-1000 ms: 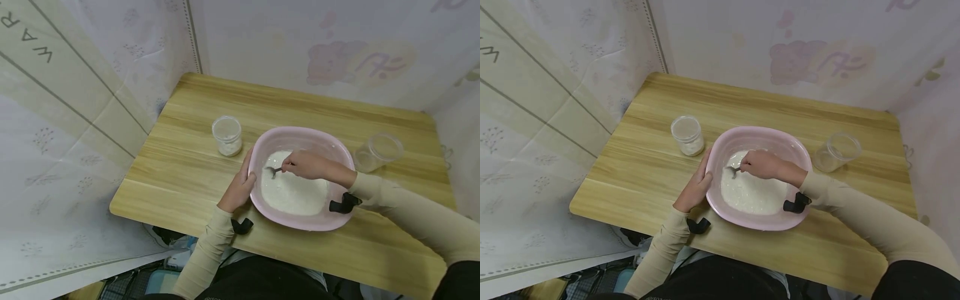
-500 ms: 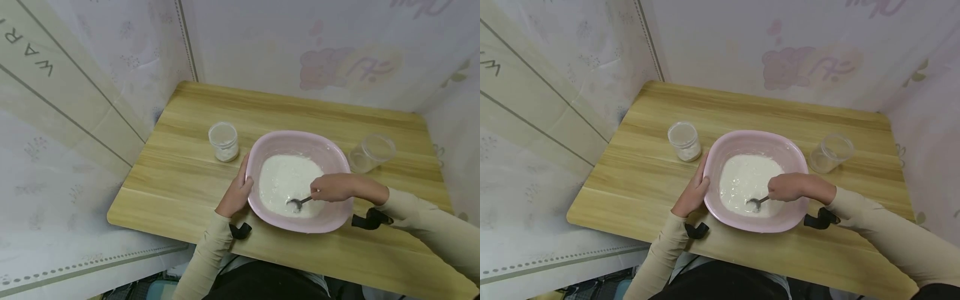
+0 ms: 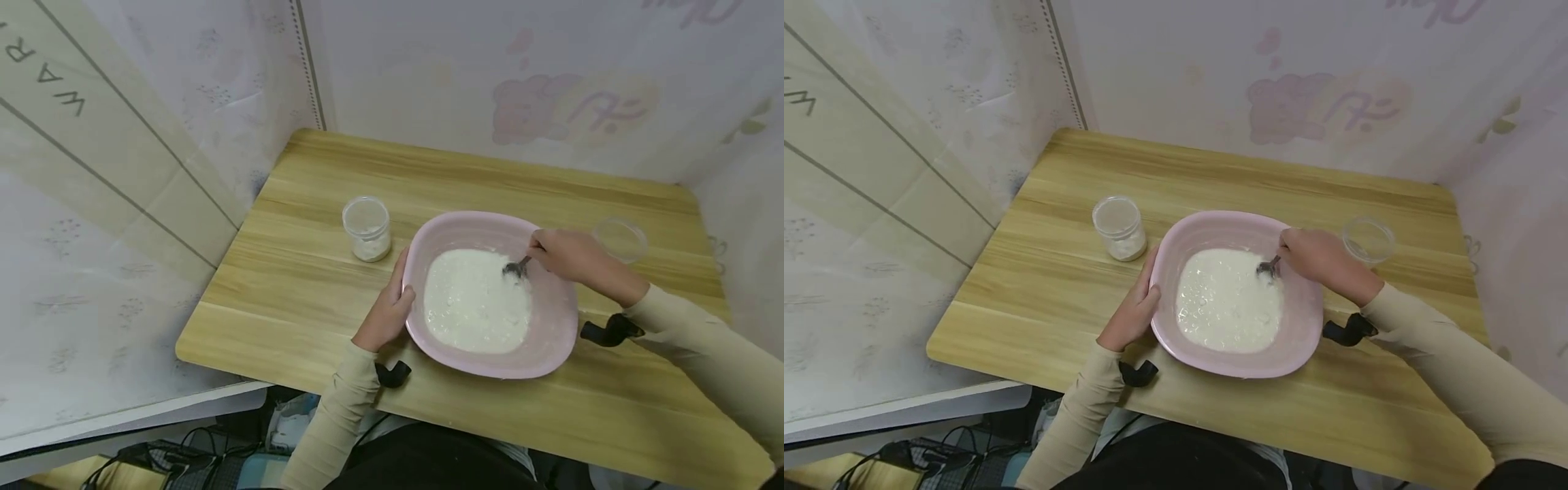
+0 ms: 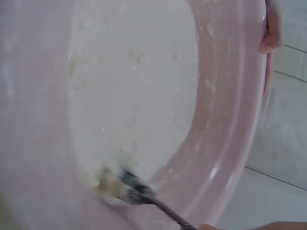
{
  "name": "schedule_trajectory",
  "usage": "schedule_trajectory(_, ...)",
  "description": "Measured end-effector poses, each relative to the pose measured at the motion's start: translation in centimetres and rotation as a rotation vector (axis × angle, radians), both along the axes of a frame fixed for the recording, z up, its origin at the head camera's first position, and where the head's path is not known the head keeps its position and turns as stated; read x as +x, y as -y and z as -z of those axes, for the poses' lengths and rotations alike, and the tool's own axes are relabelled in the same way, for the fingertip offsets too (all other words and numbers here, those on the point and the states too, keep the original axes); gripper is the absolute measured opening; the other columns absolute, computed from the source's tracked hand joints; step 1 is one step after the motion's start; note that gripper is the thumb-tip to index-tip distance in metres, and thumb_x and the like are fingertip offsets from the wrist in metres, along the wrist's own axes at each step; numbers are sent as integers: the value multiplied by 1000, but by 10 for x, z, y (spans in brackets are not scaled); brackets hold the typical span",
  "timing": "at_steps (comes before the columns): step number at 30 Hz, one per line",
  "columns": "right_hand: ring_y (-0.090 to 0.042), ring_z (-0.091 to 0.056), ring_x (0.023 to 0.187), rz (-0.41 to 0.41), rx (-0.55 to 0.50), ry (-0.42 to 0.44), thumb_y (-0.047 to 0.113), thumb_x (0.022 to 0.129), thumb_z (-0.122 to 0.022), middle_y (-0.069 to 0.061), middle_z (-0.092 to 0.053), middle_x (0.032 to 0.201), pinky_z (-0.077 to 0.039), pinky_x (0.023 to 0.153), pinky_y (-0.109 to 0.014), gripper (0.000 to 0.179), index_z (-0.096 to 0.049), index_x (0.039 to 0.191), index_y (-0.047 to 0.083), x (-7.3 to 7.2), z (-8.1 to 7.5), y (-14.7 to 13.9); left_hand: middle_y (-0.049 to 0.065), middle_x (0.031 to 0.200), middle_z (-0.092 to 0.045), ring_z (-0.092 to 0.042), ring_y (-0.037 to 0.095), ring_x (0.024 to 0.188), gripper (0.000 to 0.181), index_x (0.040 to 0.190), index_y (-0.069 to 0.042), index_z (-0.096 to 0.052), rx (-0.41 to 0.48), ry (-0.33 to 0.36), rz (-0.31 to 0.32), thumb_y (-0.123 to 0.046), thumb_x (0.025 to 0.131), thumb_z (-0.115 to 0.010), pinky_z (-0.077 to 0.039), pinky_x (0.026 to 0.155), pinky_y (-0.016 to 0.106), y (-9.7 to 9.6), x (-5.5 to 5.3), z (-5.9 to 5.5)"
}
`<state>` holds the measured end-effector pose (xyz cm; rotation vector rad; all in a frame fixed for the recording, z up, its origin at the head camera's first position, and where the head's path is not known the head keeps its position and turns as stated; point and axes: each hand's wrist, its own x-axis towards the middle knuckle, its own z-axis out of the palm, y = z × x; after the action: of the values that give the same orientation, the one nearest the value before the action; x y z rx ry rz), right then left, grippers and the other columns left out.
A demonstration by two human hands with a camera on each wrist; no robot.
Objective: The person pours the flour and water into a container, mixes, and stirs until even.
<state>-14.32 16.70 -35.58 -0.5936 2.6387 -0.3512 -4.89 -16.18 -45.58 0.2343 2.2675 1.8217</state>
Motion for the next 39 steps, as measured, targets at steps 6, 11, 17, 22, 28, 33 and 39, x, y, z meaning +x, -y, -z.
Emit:
schedule_trajectory(6,-16,-41,60,-5,-100,30,18,110,-49,-4,-51,70,-39,64,-34,28,-67,95,2,-12,15,21,-4,174,-19,-63,34,126,74,165,-49,-6,-8,-11,-7,-20,103,-35,-56,100,52,0,0,0)
schedule_trajectory(11,-11,-58,69,-157,-173,-21,18,107,-57,-5,-75,89,-50,75,-38,25,-79,103,7,-2,27,46,-5,175,-18,-61,33,130,75,165,-49,-6,-5,-26,9,-17,104,-35,-54,103,51,-1,-1,0)
schedule_trajectory(17,-4,-66,77,-300,-143,54,25,104,-63,1,-81,102,-56,74,-33,23,-82,109,14,29,27,65,-2,174,-22,-65,33,122,74,164,-52,-5,-14,-7,23,-20,104,-35,-59,93,48,-3,-1,-1)
schedule_trajectory(22,-2,-54,67,-327,-81,197,27,102,-65,7,-78,91,-47,66,-25,20,-84,95,23,46,18,59,-5,175,-17,-57,32,133,74,164,-50,-5,-19,-5,8,-22,103,-35,-52,107,52,-1,0,0)
schedule_trajectory(28,-8,-42,59,-287,31,217,20,97,-64,10,-64,71,-36,59,-26,27,-77,73,23,45,-1,29,-3,175,-16,-58,34,132,74,165,-48,-5,-26,-3,-2,-21,103,-34,-50,108,54,2,2,0)
schedule_trajectory(33,-10,-38,55,-175,82,73,16,100,-59,4,-53,64,-33,54,-28,30,-71,72,13,31,-3,1,-3,176,-14,-57,34,132,74,166,-46,-5,-17,-9,6,-19,104,-34,-50,109,54,2,2,1)
schedule_trajectory(39,-13,-37,54,-14,34,64,16,104,-54,-1,-53,61,-33,54,-31,32,-75,82,7,4,2,-9,-3,176,-14,-53,33,137,73,167,-43,-6,-9,-15,0,-17,105,-34,-45,115,55,1,2,1)
